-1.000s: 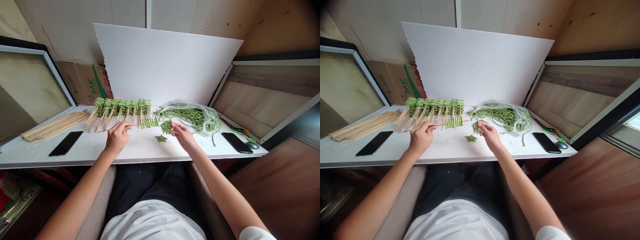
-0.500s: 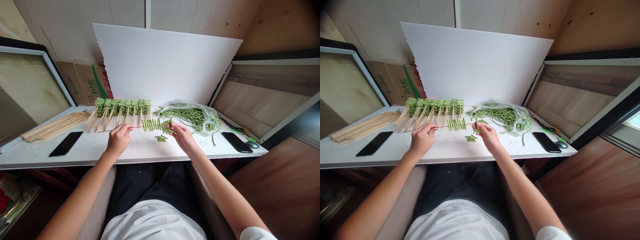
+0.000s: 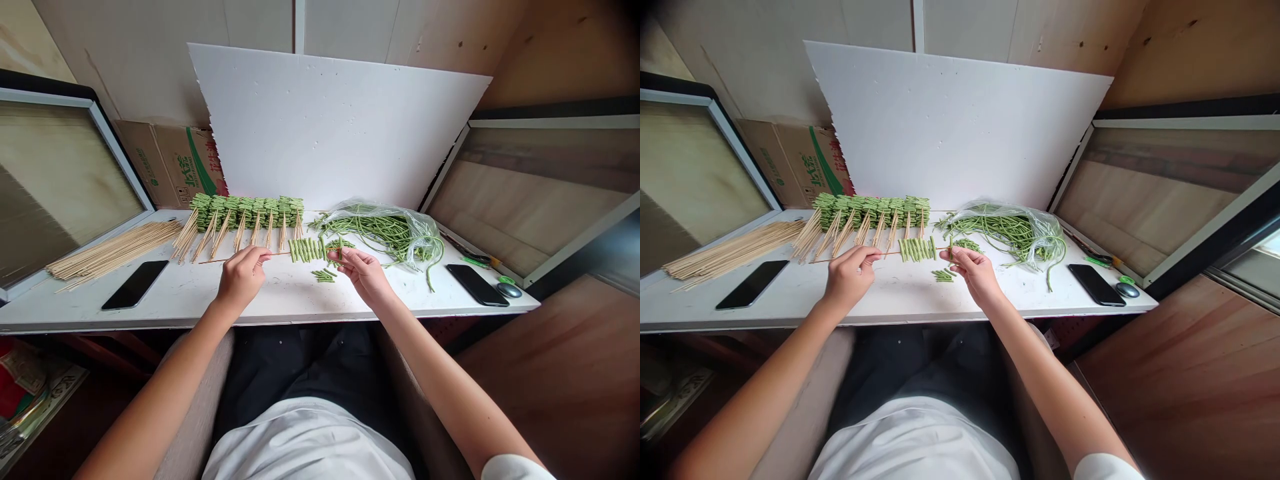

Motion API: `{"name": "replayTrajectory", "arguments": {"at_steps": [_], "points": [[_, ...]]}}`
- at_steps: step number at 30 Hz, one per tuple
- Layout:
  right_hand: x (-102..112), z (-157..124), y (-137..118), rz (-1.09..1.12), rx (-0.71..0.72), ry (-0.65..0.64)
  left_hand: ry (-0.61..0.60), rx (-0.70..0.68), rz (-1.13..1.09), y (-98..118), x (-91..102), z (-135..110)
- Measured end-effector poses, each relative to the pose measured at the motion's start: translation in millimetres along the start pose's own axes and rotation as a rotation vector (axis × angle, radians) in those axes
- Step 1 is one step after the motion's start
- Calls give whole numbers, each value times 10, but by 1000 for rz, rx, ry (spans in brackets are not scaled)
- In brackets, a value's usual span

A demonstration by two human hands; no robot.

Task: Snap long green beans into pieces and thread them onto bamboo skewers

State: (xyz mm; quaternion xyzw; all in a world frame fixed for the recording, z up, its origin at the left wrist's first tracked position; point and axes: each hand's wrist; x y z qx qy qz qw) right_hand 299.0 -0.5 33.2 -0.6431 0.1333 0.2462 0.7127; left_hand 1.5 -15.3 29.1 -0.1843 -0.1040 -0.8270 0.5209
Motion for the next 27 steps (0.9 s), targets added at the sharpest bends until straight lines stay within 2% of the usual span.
{"name": "replayTrajectory", "arguments": {"at_steps": [27], "points": [[25, 25, 35, -7, -17, 17, -58, 37, 5, -26, -44, -47]]}}
Point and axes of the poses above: each hand's wrist, its own z-axis towards the middle knuckle, its own x-axis out of the back of the hand, y = z × x, and after that the axes turned 13 degrees about z, right-handed
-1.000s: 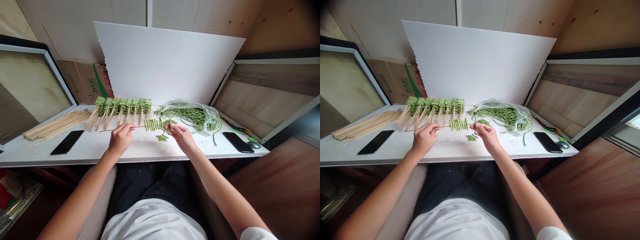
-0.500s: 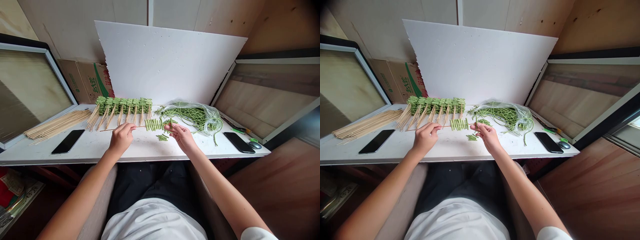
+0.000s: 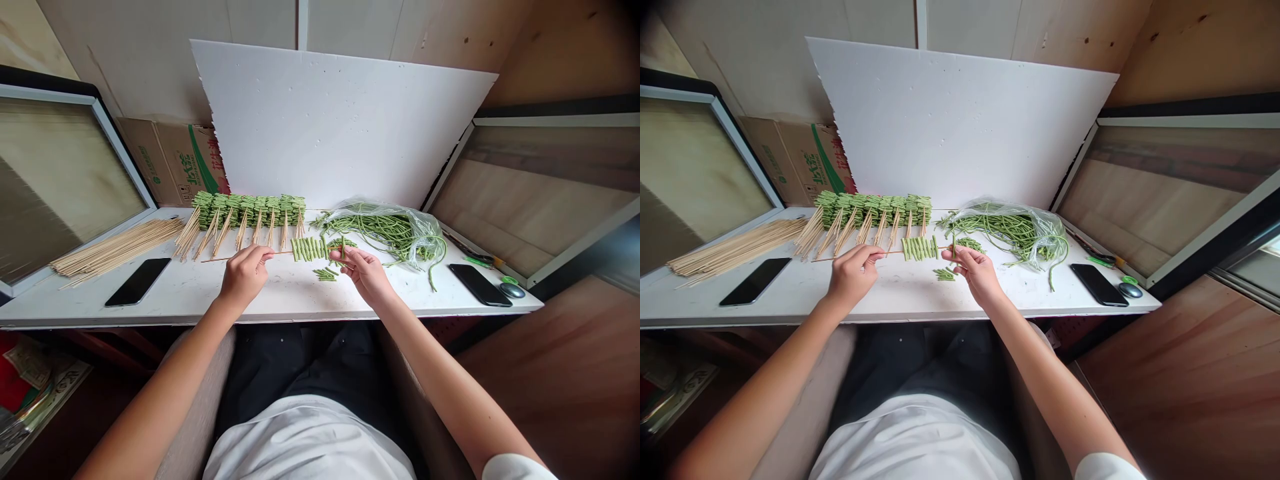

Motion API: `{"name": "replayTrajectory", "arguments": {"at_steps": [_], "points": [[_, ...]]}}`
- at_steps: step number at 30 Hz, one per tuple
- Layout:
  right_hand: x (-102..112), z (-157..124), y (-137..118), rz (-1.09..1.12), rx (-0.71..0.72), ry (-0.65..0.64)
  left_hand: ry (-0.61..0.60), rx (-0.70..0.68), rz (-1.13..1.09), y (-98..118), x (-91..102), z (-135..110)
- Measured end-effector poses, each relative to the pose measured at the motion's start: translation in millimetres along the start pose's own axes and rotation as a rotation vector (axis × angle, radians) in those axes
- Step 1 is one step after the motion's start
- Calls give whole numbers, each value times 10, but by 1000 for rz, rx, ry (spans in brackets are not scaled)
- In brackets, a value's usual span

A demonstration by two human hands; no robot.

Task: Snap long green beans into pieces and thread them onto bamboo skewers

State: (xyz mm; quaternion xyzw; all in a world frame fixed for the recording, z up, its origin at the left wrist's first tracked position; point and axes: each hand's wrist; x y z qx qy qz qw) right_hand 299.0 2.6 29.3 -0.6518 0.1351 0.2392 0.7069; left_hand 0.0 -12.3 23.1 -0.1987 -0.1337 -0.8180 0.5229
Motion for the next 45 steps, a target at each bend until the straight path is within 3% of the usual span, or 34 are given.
{"name": "replayTrajectory", "arguments": {"at_steps": [30, 45], "points": [[-24, -6, 12, -95, 135, 12, 29, -12, 8, 62, -20, -9], [53, 18, 37, -257, 244, -1, 22, -22, 43, 86, -4, -6]]}}
Point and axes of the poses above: each hand's wrist, its own z-axis towards the middle knuckle, its own x-axis out of the back of the hand, y = z × x, and after that the axes turned 13 degrees about z, right-handed
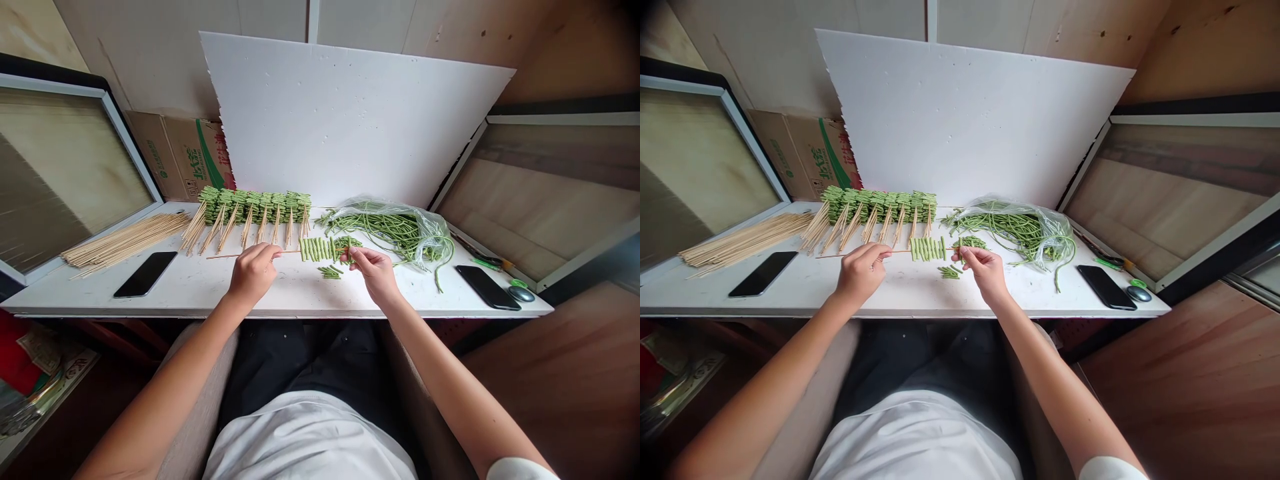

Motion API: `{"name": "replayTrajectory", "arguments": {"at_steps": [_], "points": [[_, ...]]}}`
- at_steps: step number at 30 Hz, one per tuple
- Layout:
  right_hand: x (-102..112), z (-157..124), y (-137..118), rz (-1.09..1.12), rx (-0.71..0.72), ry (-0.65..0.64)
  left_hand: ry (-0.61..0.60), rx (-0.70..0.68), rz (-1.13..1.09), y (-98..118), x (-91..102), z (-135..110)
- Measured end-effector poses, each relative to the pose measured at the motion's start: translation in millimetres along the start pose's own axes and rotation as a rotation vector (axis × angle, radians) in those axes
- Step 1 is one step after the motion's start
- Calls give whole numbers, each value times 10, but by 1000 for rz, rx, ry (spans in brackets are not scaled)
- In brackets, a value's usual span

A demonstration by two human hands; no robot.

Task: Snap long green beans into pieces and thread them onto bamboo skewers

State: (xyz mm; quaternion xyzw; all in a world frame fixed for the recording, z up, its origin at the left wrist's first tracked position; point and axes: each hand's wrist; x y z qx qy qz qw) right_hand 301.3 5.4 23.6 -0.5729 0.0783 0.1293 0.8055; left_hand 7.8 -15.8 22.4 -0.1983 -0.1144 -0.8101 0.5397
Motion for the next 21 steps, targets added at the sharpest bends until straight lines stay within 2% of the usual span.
{"name": "replayTrajectory", "arguments": {"at_steps": [4, 10, 17, 21], "points": [[-17, -18, 4, -20, 24, 1, 3, 0, -17, 5, -1, -7], [-28, -31, 45, -9, 38, 2, -93, -2, -24, -13, 4, -12], [-26, -27, 126, 74, -9, 27, -40, -22, -79, 7, -15, -13], [-65, -47, 188, 163, -77, 93, -34, -21, -89, 31, -16, -10]]}}
Point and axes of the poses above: each hand's wrist, its own z-axis towards the middle knuckle, its own x-axis out of the back of the hand, y = z × x, and after that the axes turned 13 degrees about z, right-handed
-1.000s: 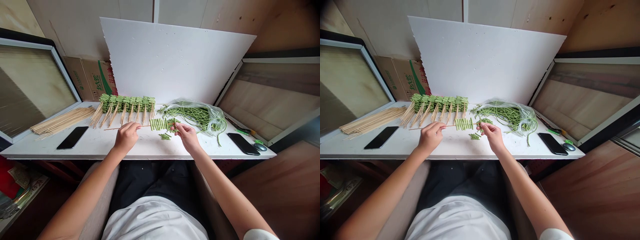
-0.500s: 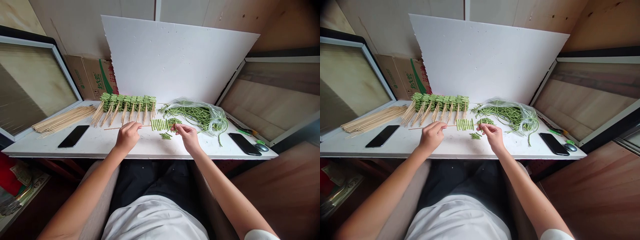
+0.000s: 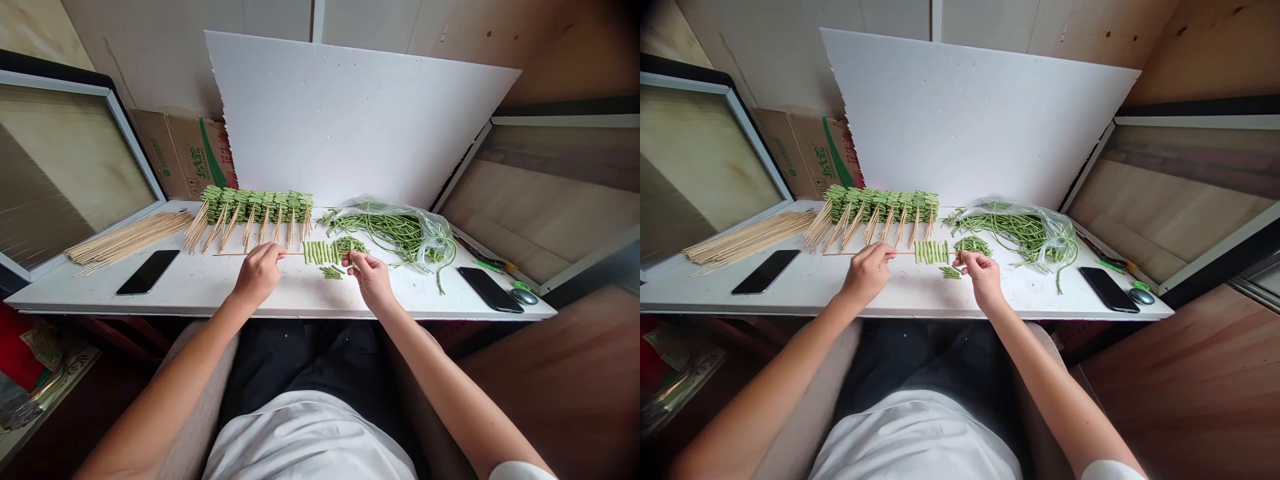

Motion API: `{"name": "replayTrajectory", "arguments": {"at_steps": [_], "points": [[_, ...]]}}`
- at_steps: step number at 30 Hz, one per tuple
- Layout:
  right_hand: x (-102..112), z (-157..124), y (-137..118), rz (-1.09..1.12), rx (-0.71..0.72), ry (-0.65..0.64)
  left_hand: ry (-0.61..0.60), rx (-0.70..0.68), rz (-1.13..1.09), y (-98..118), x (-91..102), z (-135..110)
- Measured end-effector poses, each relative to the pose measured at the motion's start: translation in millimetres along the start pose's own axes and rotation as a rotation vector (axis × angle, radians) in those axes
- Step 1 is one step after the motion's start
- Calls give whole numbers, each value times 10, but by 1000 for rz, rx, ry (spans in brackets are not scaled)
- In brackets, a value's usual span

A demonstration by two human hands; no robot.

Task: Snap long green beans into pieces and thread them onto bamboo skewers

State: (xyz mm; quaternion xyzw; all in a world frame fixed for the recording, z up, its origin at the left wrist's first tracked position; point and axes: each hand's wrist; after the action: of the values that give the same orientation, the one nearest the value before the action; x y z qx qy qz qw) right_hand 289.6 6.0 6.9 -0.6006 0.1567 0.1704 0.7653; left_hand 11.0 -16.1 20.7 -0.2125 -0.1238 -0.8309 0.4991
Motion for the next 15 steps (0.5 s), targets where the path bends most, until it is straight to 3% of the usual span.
{"name": "replayTrajectory", "arguments": {"at_steps": [10, 15], "points": [[-5, -30, 104, -42, 125, 30, -67, -17, 3, -50, 5, -7], [1, -21, 106, -2, 133, 27, -37, 9, -78, -30, -22, -31]]}}
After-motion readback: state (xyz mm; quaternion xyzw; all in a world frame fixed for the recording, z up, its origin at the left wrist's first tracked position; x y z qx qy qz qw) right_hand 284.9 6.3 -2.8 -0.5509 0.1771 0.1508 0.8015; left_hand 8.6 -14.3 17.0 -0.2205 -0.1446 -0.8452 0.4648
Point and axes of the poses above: each hand's wrist, its own z-axis towards the middle knuckle, its own x-axis out of the back of the hand, y = z × x, and after that the axes turned 13 degrees about z, right-handed
